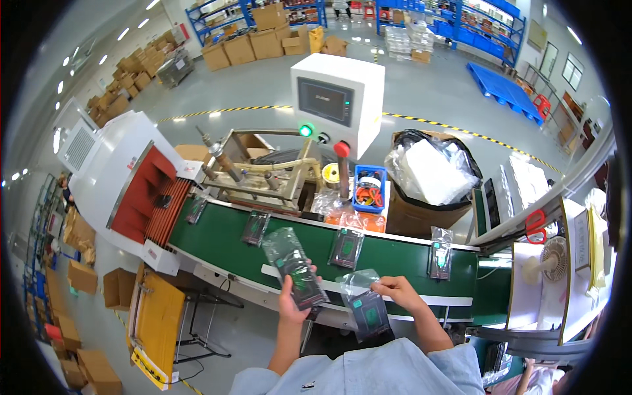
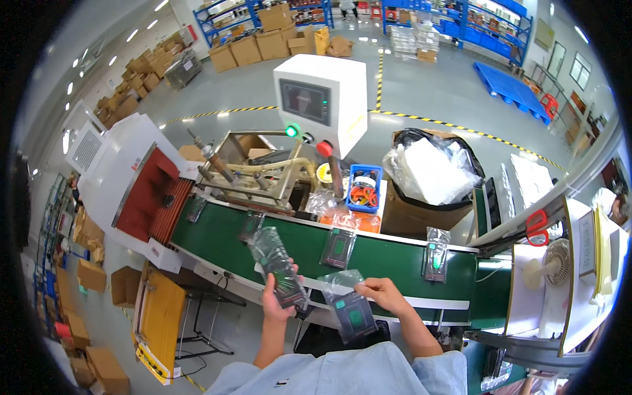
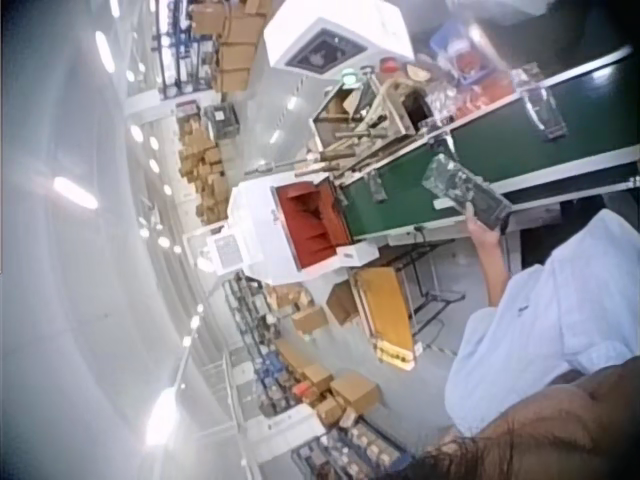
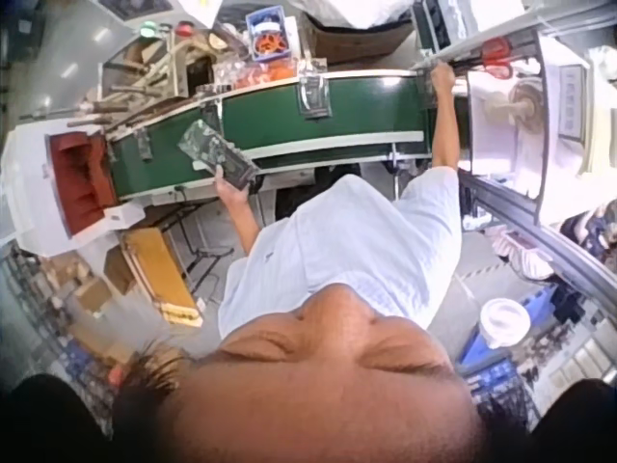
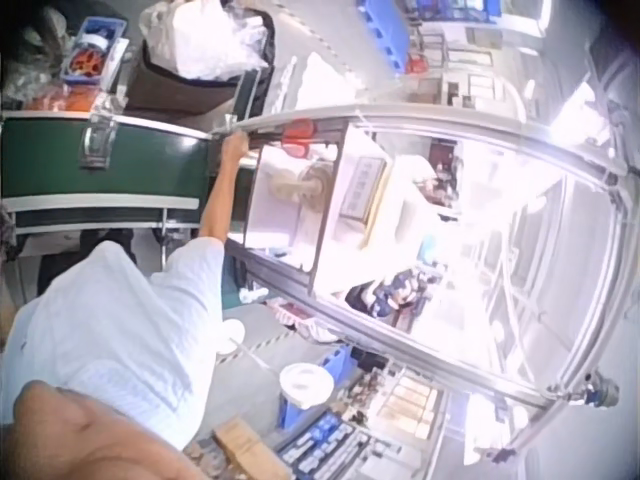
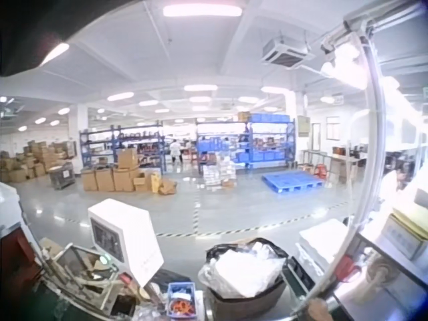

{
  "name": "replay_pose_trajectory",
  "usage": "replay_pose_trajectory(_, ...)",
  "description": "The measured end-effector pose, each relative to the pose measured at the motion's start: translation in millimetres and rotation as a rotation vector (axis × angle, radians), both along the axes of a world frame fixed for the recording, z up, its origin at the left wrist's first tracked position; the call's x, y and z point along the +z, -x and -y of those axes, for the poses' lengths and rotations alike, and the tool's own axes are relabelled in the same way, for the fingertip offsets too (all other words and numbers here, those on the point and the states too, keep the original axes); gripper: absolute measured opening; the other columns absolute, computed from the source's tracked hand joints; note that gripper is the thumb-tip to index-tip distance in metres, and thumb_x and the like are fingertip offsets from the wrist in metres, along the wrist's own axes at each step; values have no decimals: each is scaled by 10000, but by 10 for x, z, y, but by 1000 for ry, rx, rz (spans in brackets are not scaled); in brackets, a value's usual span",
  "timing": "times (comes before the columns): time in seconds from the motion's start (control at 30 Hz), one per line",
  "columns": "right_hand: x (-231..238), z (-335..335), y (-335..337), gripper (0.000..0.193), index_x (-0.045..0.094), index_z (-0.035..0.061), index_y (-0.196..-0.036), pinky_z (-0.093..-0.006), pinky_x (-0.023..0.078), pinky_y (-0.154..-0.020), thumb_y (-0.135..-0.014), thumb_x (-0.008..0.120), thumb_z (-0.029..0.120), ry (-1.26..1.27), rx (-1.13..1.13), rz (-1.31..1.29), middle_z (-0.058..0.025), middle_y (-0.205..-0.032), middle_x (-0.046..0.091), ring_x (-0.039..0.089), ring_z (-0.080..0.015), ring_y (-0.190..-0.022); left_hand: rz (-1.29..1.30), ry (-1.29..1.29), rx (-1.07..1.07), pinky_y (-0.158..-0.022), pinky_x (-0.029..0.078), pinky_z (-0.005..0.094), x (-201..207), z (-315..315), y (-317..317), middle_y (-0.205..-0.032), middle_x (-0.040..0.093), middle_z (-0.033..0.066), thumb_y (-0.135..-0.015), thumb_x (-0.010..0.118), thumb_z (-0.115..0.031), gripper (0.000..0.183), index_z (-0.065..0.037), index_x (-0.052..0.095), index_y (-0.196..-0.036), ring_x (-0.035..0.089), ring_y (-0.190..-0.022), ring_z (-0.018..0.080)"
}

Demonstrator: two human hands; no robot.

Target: The person places small, plastic-wrapped electronic components onto a moving conveyor belt in a factory setting. They handle the items one by one, ensuring they are spaced out as they travel down the line. The person occasionally picks up a stack of these components from a nearby table to replenish their supply.

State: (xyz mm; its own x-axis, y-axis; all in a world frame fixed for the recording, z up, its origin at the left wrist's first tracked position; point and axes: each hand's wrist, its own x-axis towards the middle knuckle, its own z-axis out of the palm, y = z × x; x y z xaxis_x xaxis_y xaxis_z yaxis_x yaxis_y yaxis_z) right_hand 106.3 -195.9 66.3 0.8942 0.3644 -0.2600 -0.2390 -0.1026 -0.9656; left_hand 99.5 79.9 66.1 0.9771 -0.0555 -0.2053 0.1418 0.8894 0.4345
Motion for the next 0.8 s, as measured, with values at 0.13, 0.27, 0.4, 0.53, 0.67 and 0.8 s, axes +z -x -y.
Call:
replay_pose_trajectory(0.13, -54, 672, -21, 250, 649, -11, -869, -237, 407, -687, -863, 572, 227, 24, -366, 49, 11, -790, 599, 511, -69, -746, 37, 2, 3, -925, 419, 469, 71, -105, -56, -1211, 483, 173, -906, 436, -329, 494, -3, 369, -1271, 490, -1110, 296)
replay_pose_trajectory(0.27, -47, 1655, -107, 247, 630, -7, -865, -234, 387, -615, -889, 529, 218, 301, -802, 228, 11, -738, 564, 482, -74, -690, -9, -113, -49, -905, 428, 476, -146, -178, -12, -1200, 491, 187, -879, 470, -346, 525, 16, 387, -1251, 512, -1065, 326)
replay_pose_trajectory(0.4, -349, 2843, -159, 248, 610, -14, -903, -290, 410, -633, -894, 500, 208, 720, -1029, 453, -81, -735, 571, 525, -171, -681, -30, -184, -47, -907, 437, 460, -38, 13, 33, -1204, 491, 176, -851, 502, -320, 546, 25, 379, -1256, 512, -1072, 315)
replay_pose_trajectory(0.53, -538, 3506, -156, 208, 598, 1, -850, -418, 419, -672, -854, 467, 162, 1191, -1024, 466, -190, -807, 589, 553, -349, -757, -87, -197, 8, -890, 451, 446, 33, 204, 30, -1212, 483, 163, -854, 492, -303, 529, 7, 369, -1265, 504, -1082, 280)
replay_pose_trajectory(0.67, -828, 3769, -221, 165, 587, 20, -799, -443, 417, -668, -826, 481, 145, 1463, -893, 454, -174, -778, 577, 542, -354, -756, -88, -202, 4, -858, 472, 415, 133, 362, -18, -1200, 498, 150, -862, 472, -294, 505, -11, 376, -1269, 526, -1048, 258)
replay_pose_trajectory(0.8, -1095, 3784, -373, 122, 581, 44, -761, -455, 421, -669, -803, 499, 125, 1548, -805, 492, -154, -754, 565, 536, -348, -753, -87, -224, 15, -850, 474, 411, 173, 441, -12, -1210, 499, 145, -860, 467, -288, 503, -18, 378, -1274, 529, -1051, 253)
